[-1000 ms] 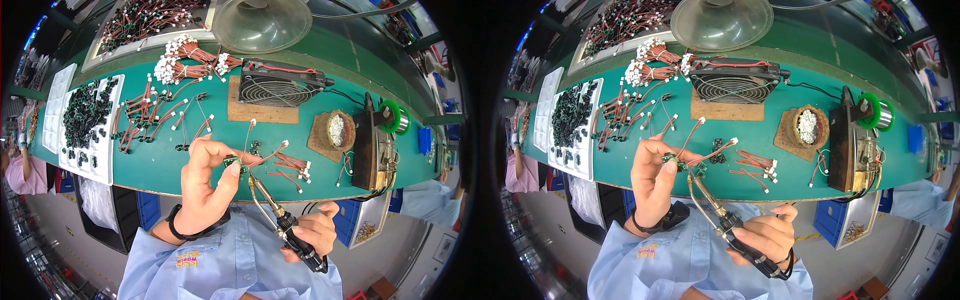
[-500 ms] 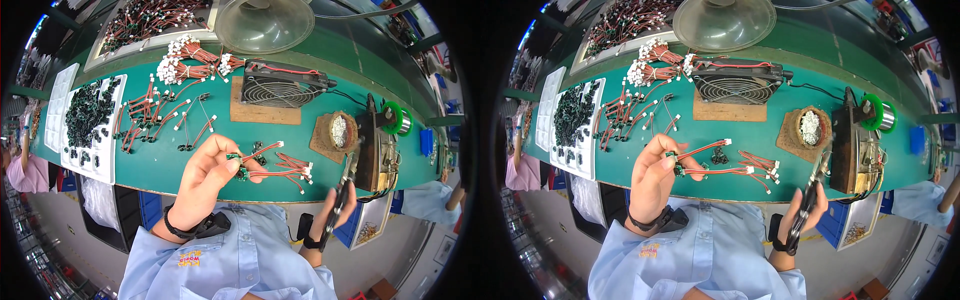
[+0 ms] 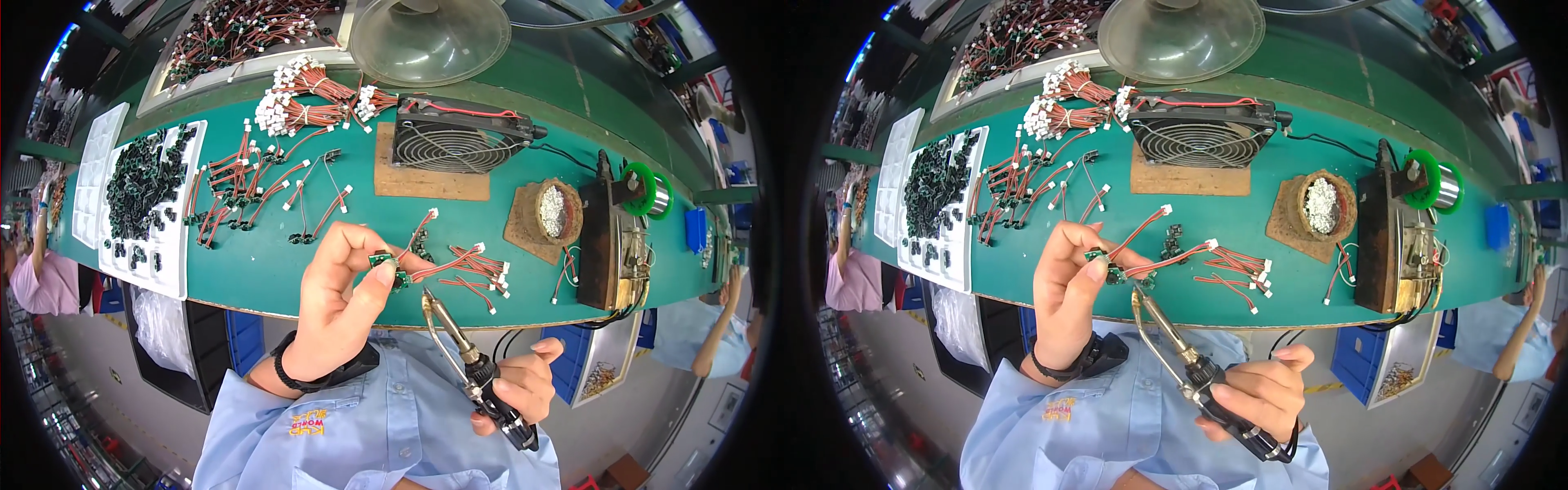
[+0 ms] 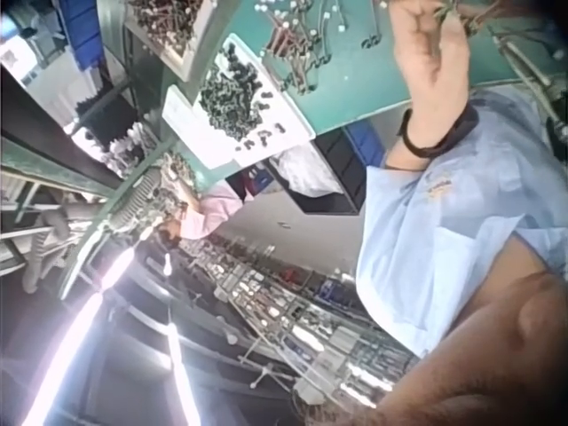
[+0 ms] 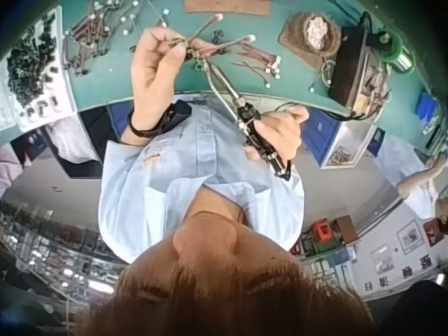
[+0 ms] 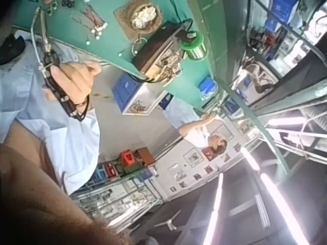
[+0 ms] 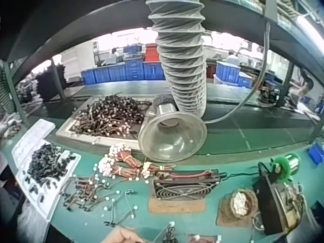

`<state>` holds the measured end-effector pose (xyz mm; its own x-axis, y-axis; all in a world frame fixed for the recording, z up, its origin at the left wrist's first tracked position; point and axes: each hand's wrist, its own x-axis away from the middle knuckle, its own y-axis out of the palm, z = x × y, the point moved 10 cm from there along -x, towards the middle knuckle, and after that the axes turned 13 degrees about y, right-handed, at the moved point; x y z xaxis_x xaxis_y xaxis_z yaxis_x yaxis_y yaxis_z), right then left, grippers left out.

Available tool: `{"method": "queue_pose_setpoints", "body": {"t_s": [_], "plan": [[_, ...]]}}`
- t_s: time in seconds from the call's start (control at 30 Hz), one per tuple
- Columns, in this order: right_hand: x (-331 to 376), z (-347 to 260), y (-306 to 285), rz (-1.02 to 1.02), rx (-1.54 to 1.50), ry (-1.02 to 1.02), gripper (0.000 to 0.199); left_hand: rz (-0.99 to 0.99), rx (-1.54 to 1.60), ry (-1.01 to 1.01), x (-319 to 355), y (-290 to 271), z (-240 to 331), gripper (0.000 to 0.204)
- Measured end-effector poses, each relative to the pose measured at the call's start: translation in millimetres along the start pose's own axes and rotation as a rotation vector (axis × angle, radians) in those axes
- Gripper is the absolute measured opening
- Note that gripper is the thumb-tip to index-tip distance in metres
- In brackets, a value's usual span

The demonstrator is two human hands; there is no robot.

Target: Soldering wires and small components onto circuit boards at a factory workbench.

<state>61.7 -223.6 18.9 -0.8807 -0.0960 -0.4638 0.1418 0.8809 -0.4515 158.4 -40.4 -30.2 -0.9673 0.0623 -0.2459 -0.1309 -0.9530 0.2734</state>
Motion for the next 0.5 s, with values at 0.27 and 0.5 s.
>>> {"method": "queue_pose_setpoints", "body": {"t_s": [0.27,0.5], "plan": [[-1.7,1.8,6.7,-0.051,0.003,0.018,0.037,0.004,-0.020,-0.022,1.8,-1.7,-0.7,0.009],[-3.0,3.8,8.4,-0.068,-0.002,0.032,0.037,0.013,-0.036,-0.022,1.3,-1.5,-0.7,0.008]]}}
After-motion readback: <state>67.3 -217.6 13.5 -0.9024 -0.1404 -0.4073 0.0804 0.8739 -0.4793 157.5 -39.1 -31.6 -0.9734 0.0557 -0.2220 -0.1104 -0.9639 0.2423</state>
